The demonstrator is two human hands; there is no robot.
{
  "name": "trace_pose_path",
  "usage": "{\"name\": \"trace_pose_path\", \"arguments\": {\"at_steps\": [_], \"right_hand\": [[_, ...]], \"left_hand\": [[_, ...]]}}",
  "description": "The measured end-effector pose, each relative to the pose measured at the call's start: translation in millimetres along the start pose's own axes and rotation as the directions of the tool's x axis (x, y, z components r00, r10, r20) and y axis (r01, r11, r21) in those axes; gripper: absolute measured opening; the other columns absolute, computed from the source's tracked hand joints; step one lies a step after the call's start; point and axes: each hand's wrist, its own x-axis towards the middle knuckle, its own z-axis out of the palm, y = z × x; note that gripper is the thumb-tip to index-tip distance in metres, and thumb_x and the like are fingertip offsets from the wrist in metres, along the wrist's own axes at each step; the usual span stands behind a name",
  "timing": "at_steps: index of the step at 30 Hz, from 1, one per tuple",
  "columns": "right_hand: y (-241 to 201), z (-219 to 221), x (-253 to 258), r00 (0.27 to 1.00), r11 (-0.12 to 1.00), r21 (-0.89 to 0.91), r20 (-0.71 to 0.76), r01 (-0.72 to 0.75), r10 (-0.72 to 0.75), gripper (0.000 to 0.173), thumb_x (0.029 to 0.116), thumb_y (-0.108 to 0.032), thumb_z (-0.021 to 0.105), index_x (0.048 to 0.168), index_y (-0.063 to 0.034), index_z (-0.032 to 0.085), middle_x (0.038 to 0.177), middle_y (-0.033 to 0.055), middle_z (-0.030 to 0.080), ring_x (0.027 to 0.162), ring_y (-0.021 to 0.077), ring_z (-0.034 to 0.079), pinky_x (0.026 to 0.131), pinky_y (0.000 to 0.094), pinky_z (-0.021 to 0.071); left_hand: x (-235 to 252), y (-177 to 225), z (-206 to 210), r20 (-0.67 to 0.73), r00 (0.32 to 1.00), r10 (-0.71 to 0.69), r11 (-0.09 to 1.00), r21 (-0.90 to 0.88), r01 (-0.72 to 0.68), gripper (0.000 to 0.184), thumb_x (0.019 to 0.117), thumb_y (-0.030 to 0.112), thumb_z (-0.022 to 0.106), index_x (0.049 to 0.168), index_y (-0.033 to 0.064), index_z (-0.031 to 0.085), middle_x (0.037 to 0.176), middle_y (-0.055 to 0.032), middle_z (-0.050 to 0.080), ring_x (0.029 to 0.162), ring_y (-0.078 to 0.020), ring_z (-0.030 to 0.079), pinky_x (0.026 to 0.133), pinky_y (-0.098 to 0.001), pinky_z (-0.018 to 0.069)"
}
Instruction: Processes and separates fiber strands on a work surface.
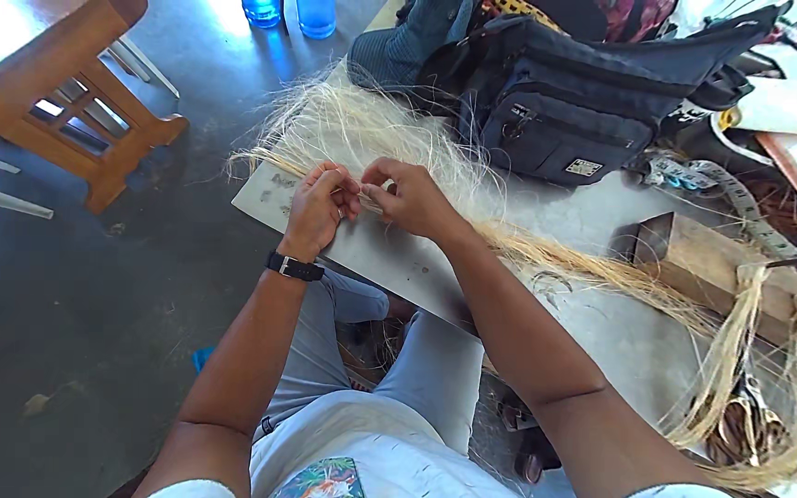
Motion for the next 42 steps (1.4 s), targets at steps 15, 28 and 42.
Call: {"name": "trace_pose_path", "arguments": {"at_steps": [15, 28, 42], "right_hand": [[3, -9, 0, 0.997, 0.982, -0.184, -0.072, -0.036, 0.023, 0.017, 0.0991, -0.013, 0.06, 0.107, -0.0033, 0.07, 0.097, 0.0124, 0.069, 0.084, 0.0264, 0.066, 0.076, 0.049, 0.056], [-35, 31, -12, 0.996, 0.984, 0.166, -0.056, -0.064, 0.074, 0.04, 0.1051, -0.009, 0.052, 0.144, -0.0034, 0.048, 0.114, 0.0103, 0.072, 0.068, 0.017, 0.07, 0.059, 0.0332, 0.0607], [-58, 3, -100, 0.994, 0.998, -0.016, -0.083, -0.067, 0.065, 0.013, 0.1014, -0.015, 0.062, 0.106, -0.0069, 0.071, 0.075, 0.0017, 0.065, 0.057, 0.009, 0.056, 0.052, 0.0262, 0.0502]], "left_hand": [[0, -5, -6, -0.088, 0.994, 0.059, 0.968, -0.238, -0.078, 0.019, 0.1096, 0.018, 0.037, 0.106, 0.0113, 0.054, 0.09, -0.0086, 0.069, 0.067, -0.0154, 0.065, 0.061, -0.0274, 0.0559], [-7, -4, -10, -0.011, 0.996, 0.092, 0.979, -0.181, -0.093, 0.023, 0.1098, 0.017, 0.044, 0.104, 0.0044, 0.063, 0.087, -0.0076, 0.07, 0.066, -0.0135, 0.066, 0.061, -0.0272, 0.0581], [-30, 36, -38, -0.036, 0.973, -0.227, 0.955, -0.205, 0.215, 0.029, 0.1104, 0.023, 0.044, 0.108, 0.0032, 0.065, 0.087, -0.0067, 0.07, 0.067, -0.0122, 0.067, 0.061, -0.0253, 0.058]]}}
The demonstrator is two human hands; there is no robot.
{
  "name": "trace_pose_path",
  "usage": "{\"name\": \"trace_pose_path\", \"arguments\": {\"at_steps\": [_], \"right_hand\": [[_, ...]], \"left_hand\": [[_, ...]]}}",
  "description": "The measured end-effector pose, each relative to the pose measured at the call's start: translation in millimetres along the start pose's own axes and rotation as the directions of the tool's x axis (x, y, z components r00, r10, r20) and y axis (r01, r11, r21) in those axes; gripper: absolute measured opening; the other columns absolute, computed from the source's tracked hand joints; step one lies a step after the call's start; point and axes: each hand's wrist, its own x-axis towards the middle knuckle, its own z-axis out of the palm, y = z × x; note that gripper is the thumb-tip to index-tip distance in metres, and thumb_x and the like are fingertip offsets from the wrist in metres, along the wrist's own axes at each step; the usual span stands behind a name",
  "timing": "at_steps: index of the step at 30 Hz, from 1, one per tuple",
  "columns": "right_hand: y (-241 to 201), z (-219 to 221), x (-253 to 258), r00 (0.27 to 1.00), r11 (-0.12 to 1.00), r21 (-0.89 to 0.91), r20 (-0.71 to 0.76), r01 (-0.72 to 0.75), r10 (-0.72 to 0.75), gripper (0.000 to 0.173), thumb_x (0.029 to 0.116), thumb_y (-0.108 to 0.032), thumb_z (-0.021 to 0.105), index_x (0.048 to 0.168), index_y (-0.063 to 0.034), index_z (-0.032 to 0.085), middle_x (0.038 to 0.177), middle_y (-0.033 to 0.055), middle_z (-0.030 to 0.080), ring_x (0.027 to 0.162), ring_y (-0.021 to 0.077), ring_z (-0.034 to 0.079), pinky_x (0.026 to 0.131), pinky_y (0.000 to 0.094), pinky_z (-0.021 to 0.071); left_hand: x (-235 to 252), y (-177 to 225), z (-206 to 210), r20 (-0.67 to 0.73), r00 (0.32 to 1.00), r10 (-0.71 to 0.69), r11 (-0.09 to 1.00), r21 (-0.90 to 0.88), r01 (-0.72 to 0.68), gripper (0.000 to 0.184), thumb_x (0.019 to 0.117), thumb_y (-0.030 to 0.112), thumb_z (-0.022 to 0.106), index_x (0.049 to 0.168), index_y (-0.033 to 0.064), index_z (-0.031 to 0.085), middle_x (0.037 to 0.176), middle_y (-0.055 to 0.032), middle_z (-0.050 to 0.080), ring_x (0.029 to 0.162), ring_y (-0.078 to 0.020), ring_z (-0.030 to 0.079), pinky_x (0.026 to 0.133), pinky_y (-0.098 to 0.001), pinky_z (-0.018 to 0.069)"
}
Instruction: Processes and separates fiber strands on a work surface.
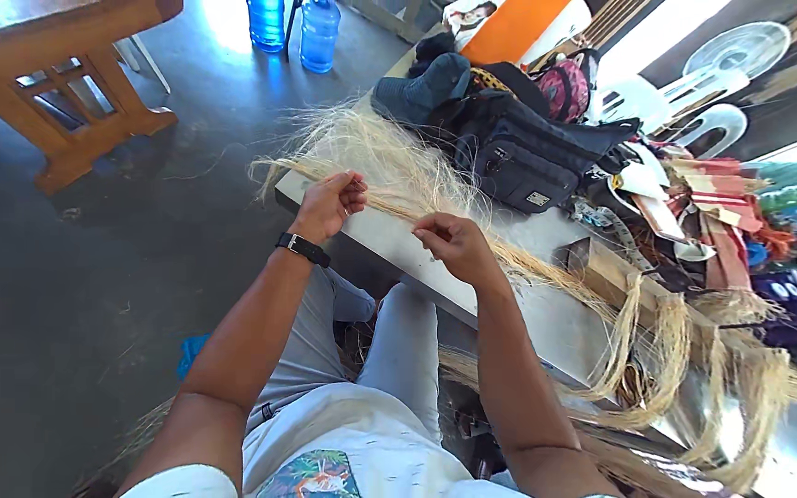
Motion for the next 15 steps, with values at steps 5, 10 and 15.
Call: {"name": "trace_pose_path", "arguments": {"at_steps": [5, 10, 15], "right_hand": [[19, -29, -60, 0.997, 0.986, 0.154, 0.038, -0.067, 0.062, 0.013, 0.1, -0.016, 0.063, 0.102, -0.0066, 0.072, 0.08, -0.0005, 0.068, 0.062, 0.006, 0.059, 0.057, 0.0229, 0.0519], [34, -48, -105, 1.0, 0.858, 0.514, 0.004, 0.0, -0.003, 0.016, 0.0995, -0.028, 0.068, 0.104, -0.0143, 0.076, 0.102, 0.0023, 0.072, 0.073, 0.0094, 0.066, 0.063, 0.0255, 0.0579], [53, -62, -131, 0.987, 0.695, 0.706, -0.155, 0.139, -0.04, 0.014, 0.0972, -0.029, 0.071, 0.101, -0.0167, 0.076, 0.105, 0.0059, 0.072, 0.077, 0.014, 0.069, 0.066, 0.0277, 0.0591]], "left_hand": [[3, 5, -3, -0.051, 0.999, -0.013, 0.998, -0.059, 0.01, 0.027, 0.1097, 0.022, 0.046, 0.105, 0.0041, 0.065, 0.085, -0.0058, 0.07, 0.066, -0.0111, 0.067, 0.06, -0.0234, 0.057], [13, 7, -5, -0.093, 0.996, -0.001, 0.996, -0.083, -0.007, 0.025, 0.109, 0.022, 0.047, 0.104, 0.0044, 0.065, 0.084, -0.0055, 0.071, 0.066, -0.0107, 0.067, 0.058, -0.0236, 0.0564], [20, 11, -4, -0.125, 0.992, 0.011, 0.996, -0.091, -0.022, 0.024, 0.1094, 0.022, 0.046, 0.103, 0.0048, 0.063, 0.083, -0.0044, 0.071, 0.065, -0.01, 0.067, 0.058, -0.0229, 0.0565]]}}
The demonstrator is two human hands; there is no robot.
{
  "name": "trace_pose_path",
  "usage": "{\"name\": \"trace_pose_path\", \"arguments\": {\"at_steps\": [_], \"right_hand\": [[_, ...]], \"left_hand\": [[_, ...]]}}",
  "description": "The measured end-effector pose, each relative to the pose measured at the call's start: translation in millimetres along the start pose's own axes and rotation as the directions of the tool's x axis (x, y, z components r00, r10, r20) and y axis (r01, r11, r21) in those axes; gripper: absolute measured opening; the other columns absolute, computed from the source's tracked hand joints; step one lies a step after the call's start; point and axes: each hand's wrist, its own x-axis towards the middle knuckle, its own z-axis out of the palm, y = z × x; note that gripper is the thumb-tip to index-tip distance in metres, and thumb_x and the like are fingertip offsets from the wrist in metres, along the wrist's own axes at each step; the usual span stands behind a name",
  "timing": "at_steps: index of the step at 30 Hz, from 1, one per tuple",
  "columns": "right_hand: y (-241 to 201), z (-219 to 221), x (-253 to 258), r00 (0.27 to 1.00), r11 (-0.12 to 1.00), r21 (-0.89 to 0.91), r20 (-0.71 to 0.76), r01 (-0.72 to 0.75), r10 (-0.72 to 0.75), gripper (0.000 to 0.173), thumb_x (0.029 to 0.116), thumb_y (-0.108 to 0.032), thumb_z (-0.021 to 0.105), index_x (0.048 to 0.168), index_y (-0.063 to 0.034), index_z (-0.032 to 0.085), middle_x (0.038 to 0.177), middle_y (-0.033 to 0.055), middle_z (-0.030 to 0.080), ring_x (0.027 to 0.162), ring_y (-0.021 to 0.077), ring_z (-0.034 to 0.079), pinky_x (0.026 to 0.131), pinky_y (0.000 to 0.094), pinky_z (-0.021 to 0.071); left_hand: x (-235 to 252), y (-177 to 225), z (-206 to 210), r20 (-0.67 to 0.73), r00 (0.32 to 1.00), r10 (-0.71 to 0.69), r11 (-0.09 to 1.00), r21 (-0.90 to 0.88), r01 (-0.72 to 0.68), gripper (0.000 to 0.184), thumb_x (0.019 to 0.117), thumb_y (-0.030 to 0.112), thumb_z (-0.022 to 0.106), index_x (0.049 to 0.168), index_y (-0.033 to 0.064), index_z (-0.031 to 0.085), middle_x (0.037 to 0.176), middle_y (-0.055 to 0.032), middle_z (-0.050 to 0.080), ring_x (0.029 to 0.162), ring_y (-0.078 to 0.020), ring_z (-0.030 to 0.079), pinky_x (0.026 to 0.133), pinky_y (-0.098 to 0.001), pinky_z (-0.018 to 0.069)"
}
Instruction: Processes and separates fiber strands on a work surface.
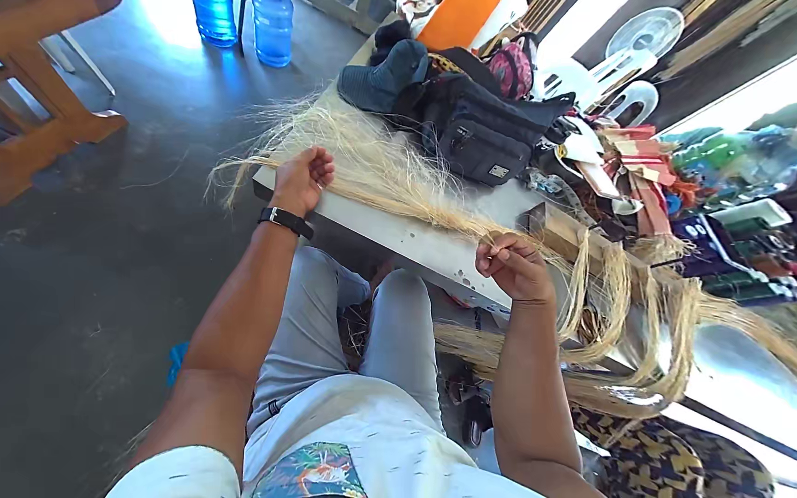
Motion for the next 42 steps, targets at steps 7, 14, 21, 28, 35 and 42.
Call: {"name": "trace_pose_path", "arguments": {"at_steps": [7, 14, 21, 28, 35, 42], "right_hand": [[-1, -1, 2, 0.966, 1.0, 0.003, -0.257, -0.015, 0.015, 0.012, 0.0996, -0.029, 0.065, 0.099, -0.021, 0.074, 0.099, 0.0028, 0.072, 0.07, 0.0098, 0.067, 0.06, 0.0242, 0.0572], [-11, 48, 46, 0.908, 0.991, -0.077, -0.414, -0.108, 0.066, 0.022, 0.1069, -0.017, 0.047, 0.104, -0.0167, 0.069, 0.092, -0.0006, 0.07, 0.067, 0.0079, 0.065, 0.059, 0.0242, 0.0578], [-10, 103, 101, 0.951, 0.974, -0.208, -0.31, -0.089, 0.02, 0.013, 0.1046, -0.011, 0.054, 0.106, -0.0074, 0.066, 0.091, 0.0035, 0.07, 0.065, 0.0091, 0.065, 0.057, 0.0252, 0.0584], [17, 154, 137, 0.983, 0.922, -0.382, -0.185, -0.065, -0.007, 0.012, 0.1013, -0.006, 0.059, 0.106, 0.0017, 0.067, 0.088, 0.0067, 0.071, 0.064, 0.0112, 0.065, 0.055, 0.0272, 0.0579], [38, 171, 145, 0.979, 0.87, -0.483, -0.203, -0.101, 0.001, 0.011, 0.1012, -0.008, 0.062, 0.104, 0.0001, 0.069, 0.084, 0.0055, 0.07, 0.064, 0.0096, 0.065, 0.057, 0.0246, 0.0564], [37, 154, 124, 0.915, 0.654, -0.747, -0.341, -0.125, -0.215, 0.023, 0.1004, -0.012, 0.061, 0.119, -0.004, 0.071, 0.117, 0.0113, 0.066, 0.081, 0.013, 0.065, 0.065, 0.0277, 0.0576]], "left_hand": [[6, 23, -6, 0.133, 0.988, -0.072, 0.963, 0.266, 0.034, 0.048, 0.1116, 0.041, 0.037, 0.12, 0.0009, 0.062, 0.094, -0.011, 0.075, 0.077, -0.0195, 0.074, 0.068, -0.0331, 0.0621], [-51, 51, -49, 0.239, 0.936, 0.258, 0.57, 0.745, -0.348, 0.031, 0.1088, 0.031, 0.049, 0.117, 0.0076, 0.068, 0.084, 0.0003, 0.069, 0.054, -0.0067, 0.059, 0.049, -0.0241, 0.053], [-105, 53, -79, 0.469, 0.883, -0.03, 0.421, 0.807, -0.414, 0.034, 0.109, 0.027, 0.048, 0.102, 0.0044, 0.073, 0.07, -0.0018, 0.065, 0.054, -0.0091, 0.059, 0.051, -0.026, 0.0538], [-113, 1, -3, 0.605, 0.789, 0.108, 0.613, 0.584, -0.532, 0.038, 0.1117, 0.03, 0.043, 0.141, 0.0146, 0.06, 0.077, -0.0072, 0.067, 0.045, -0.0135, 0.052, 0.039, -0.0254, 0.0461], [-95, -21, 3, 0.532, 0.796, 0.288, 0.711, 0.438, -0.55, 0.027, 0.1093, 0.027, 0.051, 0.126, 0.013, 0.068, 0.074, -0.005, 0.064, 0.043, -0.0115, 0.052, 0.037, -0.0229, 0.047], [-72, -19, -16, 0.504, 0.825, 0.253, 0.73, 0.461, -0.505, 0.026, 0.1089, 0.033, 0.052, 0.118, 0.0132, 0.066, 0.097, -0.004, 0.073, 0.061, -0.0127, 0.066, 0.055, -0.0264, 0.0584]]}}
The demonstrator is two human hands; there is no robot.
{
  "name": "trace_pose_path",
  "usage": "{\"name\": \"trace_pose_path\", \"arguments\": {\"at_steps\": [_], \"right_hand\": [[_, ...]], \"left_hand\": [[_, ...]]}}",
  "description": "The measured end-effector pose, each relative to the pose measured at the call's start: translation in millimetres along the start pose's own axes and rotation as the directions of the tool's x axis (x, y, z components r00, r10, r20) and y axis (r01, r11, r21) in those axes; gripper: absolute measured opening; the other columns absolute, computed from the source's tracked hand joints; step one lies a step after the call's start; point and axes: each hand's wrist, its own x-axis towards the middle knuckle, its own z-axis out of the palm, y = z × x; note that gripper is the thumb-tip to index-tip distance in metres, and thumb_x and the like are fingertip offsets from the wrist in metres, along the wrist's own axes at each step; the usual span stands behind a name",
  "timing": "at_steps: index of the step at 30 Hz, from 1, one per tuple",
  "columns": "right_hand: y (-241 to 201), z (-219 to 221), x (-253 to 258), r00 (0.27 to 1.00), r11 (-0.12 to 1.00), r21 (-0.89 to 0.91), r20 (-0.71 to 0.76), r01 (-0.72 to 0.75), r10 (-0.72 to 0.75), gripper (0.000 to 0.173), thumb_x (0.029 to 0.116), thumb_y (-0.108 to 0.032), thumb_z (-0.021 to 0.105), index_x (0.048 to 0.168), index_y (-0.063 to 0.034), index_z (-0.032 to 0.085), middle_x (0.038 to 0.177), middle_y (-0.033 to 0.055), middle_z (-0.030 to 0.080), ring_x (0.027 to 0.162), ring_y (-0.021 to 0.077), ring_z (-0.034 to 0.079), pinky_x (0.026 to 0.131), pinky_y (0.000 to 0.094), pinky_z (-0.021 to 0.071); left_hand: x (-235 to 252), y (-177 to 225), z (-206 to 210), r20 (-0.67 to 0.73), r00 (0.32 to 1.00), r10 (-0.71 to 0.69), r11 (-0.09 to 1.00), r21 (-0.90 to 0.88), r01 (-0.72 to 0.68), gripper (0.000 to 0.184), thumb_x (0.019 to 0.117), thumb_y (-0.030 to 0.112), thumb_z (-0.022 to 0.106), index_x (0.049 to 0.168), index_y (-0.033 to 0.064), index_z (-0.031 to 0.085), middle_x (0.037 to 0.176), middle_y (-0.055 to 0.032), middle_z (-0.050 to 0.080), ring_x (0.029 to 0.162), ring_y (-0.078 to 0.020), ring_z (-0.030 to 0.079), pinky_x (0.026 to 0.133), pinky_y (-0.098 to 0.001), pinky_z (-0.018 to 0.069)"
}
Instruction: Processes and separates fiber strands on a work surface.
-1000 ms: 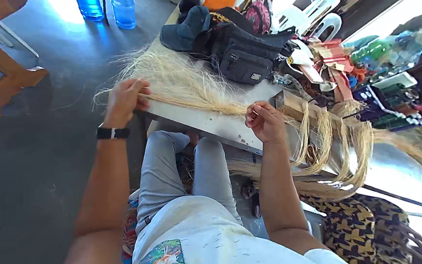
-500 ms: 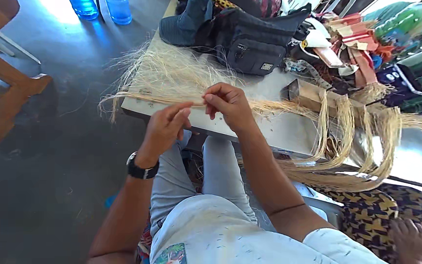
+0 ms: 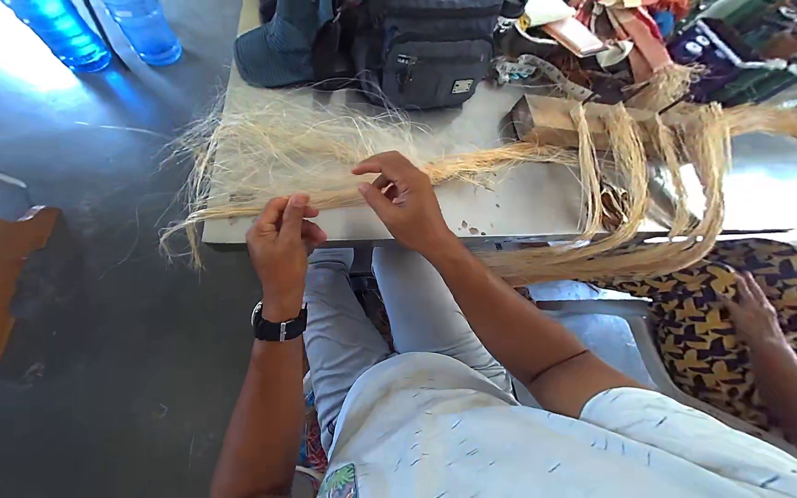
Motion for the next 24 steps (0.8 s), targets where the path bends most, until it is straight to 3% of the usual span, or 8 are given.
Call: {"name": "trace_pose_path", "arguments": {"at_steps": [2, 4, 6, 10, 13, 16, 20, 24], "right_hand": [[17, -22, -11, 0.998, 0.973, -0.229, -0.066, -0.019, 0.004, 0.021, 0.1003, -0.015, 0.06, 0.114, -0.0045, 0.073, 0.115, 0.0128, 0.068, 0.09, 0.0186, 0.067, 0.074, 0.0343, 0.0592], [39, -45, -24, 0.993, 0.896, -0.428, -0.072, -0.115, 0.092, 0.026, 0.1004, -0.019, 0.06, 0.118, -0.0047, 0.072, 0.124, 0.0166, 0.066, 0.114, 0.0289, 0.065, 0.096, 0.0471, 0.0555], [61, -66, -37, 0.974, 0.795, -0.576, -0.016, -0.193, 0.226, 0.043, 0.1027, -0.03, 0.058, 0.138, -0.0067, 0.063, 0.147, 0.0216, 0.054, 0.136, 0.0399, 0.051, 0.111, 0.0623, 0.0403], [103, -82, -55, 0.923, 0.693, -0.689, 0.091, -0.212, 0.373, 0.064, 0.1065, -0.052, 0.042, 0.161, -0.0179, 0.039, 0.168, 0.0136, 0.03, 0.155, 0.0413, 0.024, 0.113, 0.082, 0.0133], [108, -82, -51, 0.896, 0.693, -0.666, 0.084, -0.275, 0.436, 0.068, 0.1067, -0.057, 0.036, 0.163, -0.0205, 0.033, 0.17, 0.0083, 0.026, 0.158, 0.0374, 0.018, 0.114, 0.0818, 0.0078], [110, -76, -40, 0.874, 0.67, -0.67, 0.065, -0.32, 0.482, 0.071, 0.1061, -0.06, 0.035, 0.164, -0.02, 0.03, 0.171, 0.0094, 0.023, 0.158, 0.0376, 0.014, 0.113, 0.0824, 0.0061], [114, -77, -28, 0.86, 0.657, -0.671, 0.057, -0.343, 0.507, 0.071, 0.1058, -0.062, 0.033, 0.165, -0.0222, 0.028, 0.172, 0.0074, 0.021, 0.159, 0.0369, 0.011, 0.112, 0.0837, 0.0046], [119, -76, -26, 0.852, 0.649, -0.667, 0.043, -0.365, 0.522, 0.074, 0.1046, -0.065, 0.031, 0.165, -0.0239, 0.027, 0.173, 0.0054, 0.018, 0.159, 0.0362, 0.011, 0.113, 0.0825, 0.0002]], "left_hand": [[5, -5, 0, -0.022, 0.998, -0.05, 0.998, -0.048, 0.049, 0.026, 0.1095, 0.029, 0.051, 0.117, 0.0099, 0.066, 0.1, -0.0044, 0.074, 0.066, -0.0136, 0.07, 0.061, -0.028, 0.0613], [10, -10, 1, -0.03, 0.994, -0.106, 0.983, -0.151, 0.1, 0.025, 0.1103, 0.026, 0.049, 0.115, 0.008, 0.065, 0.1, -0.0054, 0.074, 0.071, -0.0154, 0.072, 0.065, -0.0302, 0.063], [14, -15, 2, -0.032, 0.986, -0.167, 0.951, -0.269, 0.152, 0.028, 0.1116, 0.028, 0.044, 0.115, 0.0084, 0.064, 0.101, -0.0062, 0.074, 0.077, -0.0174, 0.074, 0.07, -0.0325, 0.0642], [21, -15, 6, 0.002, 0.96, -0.281, 0.86, -0.442, 0.253, 0.033, 0.1136, 0.03, 0.033, 0.116, 0.0108, 0.059, 0.11, -0.0074, 0.072, 0.092, -0.0203, 0.074, 0.083, -0.0365, 0.0627], [26, -16, 8, 0.056, 0.953, -0.296, 0.79, -0.547, 0.277, 0.031, 0.1138, 0.027, 0.032, 0.117, 0.0092, 0.057, 0.112, -0.0117, 0.072, 0.1, -0.0259, 0.074, 0.09, -0.0421, 0.0614], [25, -19, 6, 0.083, 0.956, -0.28, 0.773, -0.571, 0.276, 0.031, 0.1137, 0.025, 0.032, 0.109, 0.0103, 0.058, 0.103, -0.011, 0.073, 0.095, -0.0257, 0.074, 0.088, -0.0427, 0.0622], [20, -19, -13, -0.023, 0.953, -0.303, 0.808, -0.537, 0.244, 0.032, 0.1137, 0.025, 0.032, 0.102, 0.0118, 0.059, 0.091, -0.0069, 0.073, 0.085, -0.0216, 0.074, 0.081, -0.0392, 0.0635], [15, -11, -67, -0.165, 0.954, -0.25, 0.883, -0.444, 0.154, 0.034, 0.1134, 0.025, 0.031, 0.1, 0.0126, 0.059, 0.087, -0.0041, 0.072, 0.081, -0.0184, 0.074, 0.08, -0.037, 0.0636]]}}
